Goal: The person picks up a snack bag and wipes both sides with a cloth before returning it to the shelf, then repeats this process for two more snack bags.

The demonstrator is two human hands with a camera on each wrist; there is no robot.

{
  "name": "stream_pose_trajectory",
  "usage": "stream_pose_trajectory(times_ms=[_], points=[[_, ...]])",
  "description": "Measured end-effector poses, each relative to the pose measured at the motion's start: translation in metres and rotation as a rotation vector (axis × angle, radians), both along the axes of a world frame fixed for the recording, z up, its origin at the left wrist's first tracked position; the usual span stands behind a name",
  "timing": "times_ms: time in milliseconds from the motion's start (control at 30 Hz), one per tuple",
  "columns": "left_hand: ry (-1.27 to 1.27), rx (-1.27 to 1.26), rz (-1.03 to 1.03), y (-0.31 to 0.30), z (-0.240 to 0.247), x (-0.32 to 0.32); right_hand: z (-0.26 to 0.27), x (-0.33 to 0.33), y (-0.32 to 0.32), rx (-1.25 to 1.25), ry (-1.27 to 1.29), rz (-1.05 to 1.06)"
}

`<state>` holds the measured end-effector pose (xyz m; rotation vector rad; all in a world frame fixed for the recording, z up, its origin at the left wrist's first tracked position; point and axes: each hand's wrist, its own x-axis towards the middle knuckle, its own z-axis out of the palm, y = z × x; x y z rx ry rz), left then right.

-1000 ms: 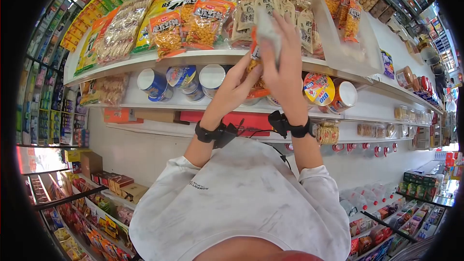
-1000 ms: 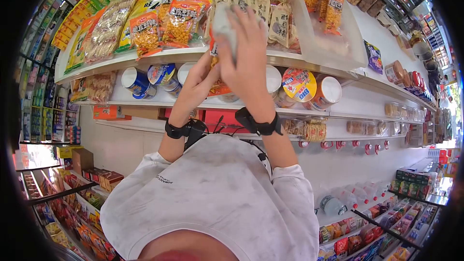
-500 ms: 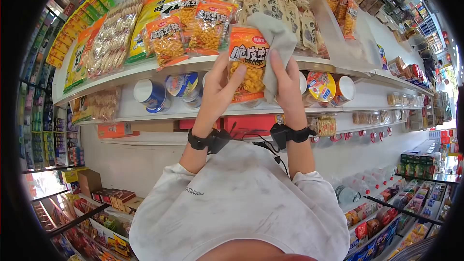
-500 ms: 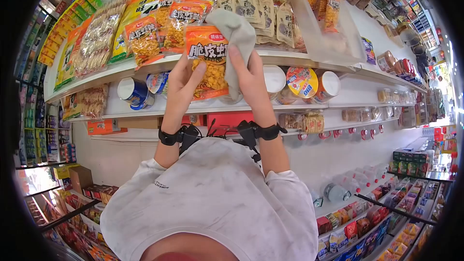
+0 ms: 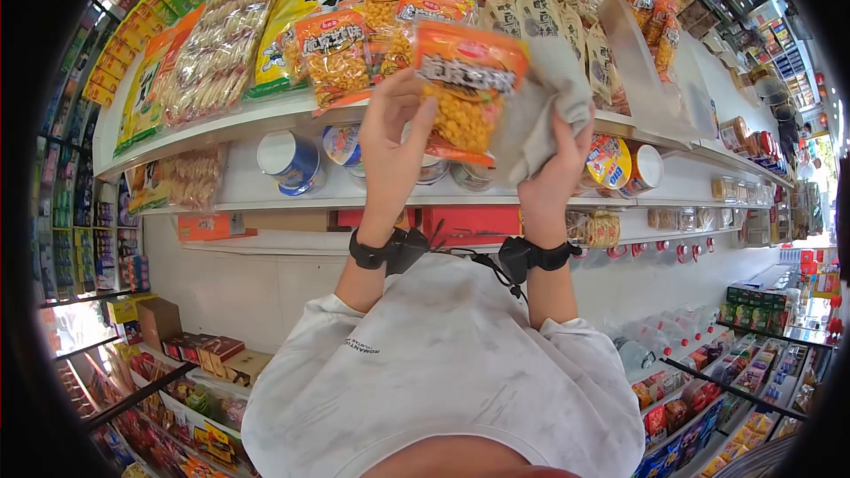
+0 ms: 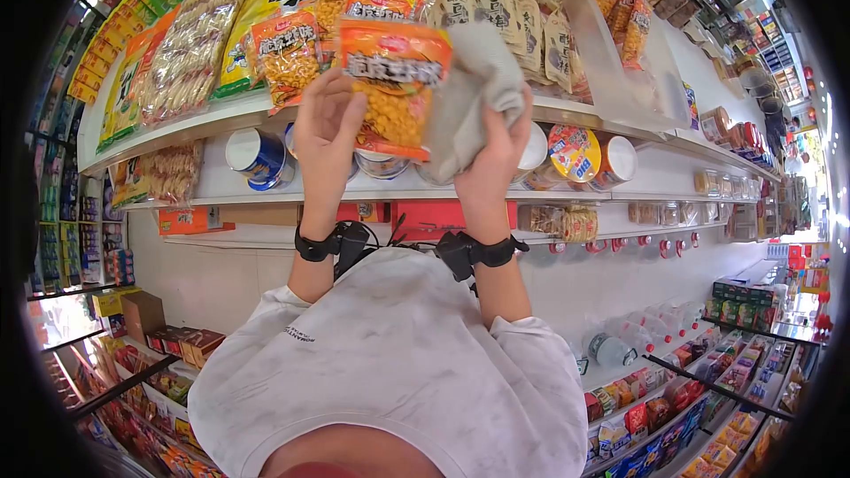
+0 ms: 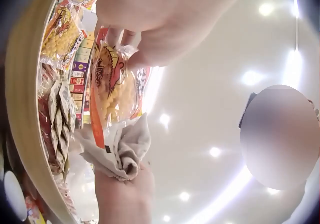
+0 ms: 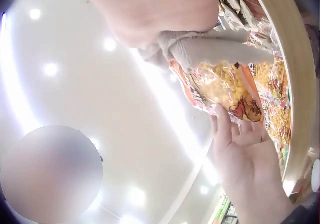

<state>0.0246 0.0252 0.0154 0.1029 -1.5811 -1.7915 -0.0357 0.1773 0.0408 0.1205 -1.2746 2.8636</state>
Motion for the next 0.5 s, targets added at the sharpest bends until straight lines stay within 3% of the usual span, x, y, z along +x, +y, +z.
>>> stream_pose_trajectory(times_ms=[67,133,167,267,300,367,400,433,500], points=[[0.081,0.105,0.052,-0.003,-0.001,-0.001,-0.01,-0.008,0.004,0.013,0.051,0.15],[-0.021,0.075,-0.058,-0.003,0.001,0.002,-0.014,-0.005,-0.004,-0.026,0.101,0.295],[-0.072,0.06,-0.113,-0.002,0.002,0.003,-0.02,-0.002,-0.013,0.079,0.12,0.334],[-0.135,-0.546,0.294,-0.003,-0.005,-0.001,-0.011,0.01,-0.029,0.435,0.3,0.226],[-0.1,-0.531,0.283,-0.001,-0.003,0.0,-0.009,0.013,-0.032,0.529,0.339,0.118],[-0.027,-0.506,0.263,0.004,0.003,0.005,-0.01,0.017,-0.034,0.574,0.34,0.158],[-0.039,-0.26,0.079,0.008,0.005,0.009,-0.01,0.019,-0.035,0.597,0.339,0.179],[-0.054,-0.01,-0.103,0.013,0.005,0.015,-0.01,0.023,-0.037,0.624,0.552,0.153],[-0.032,0.354,-0.275,0.023,0.0,0.014,-0.008,0.033,-0.043,0.661,0.977,0.1]])
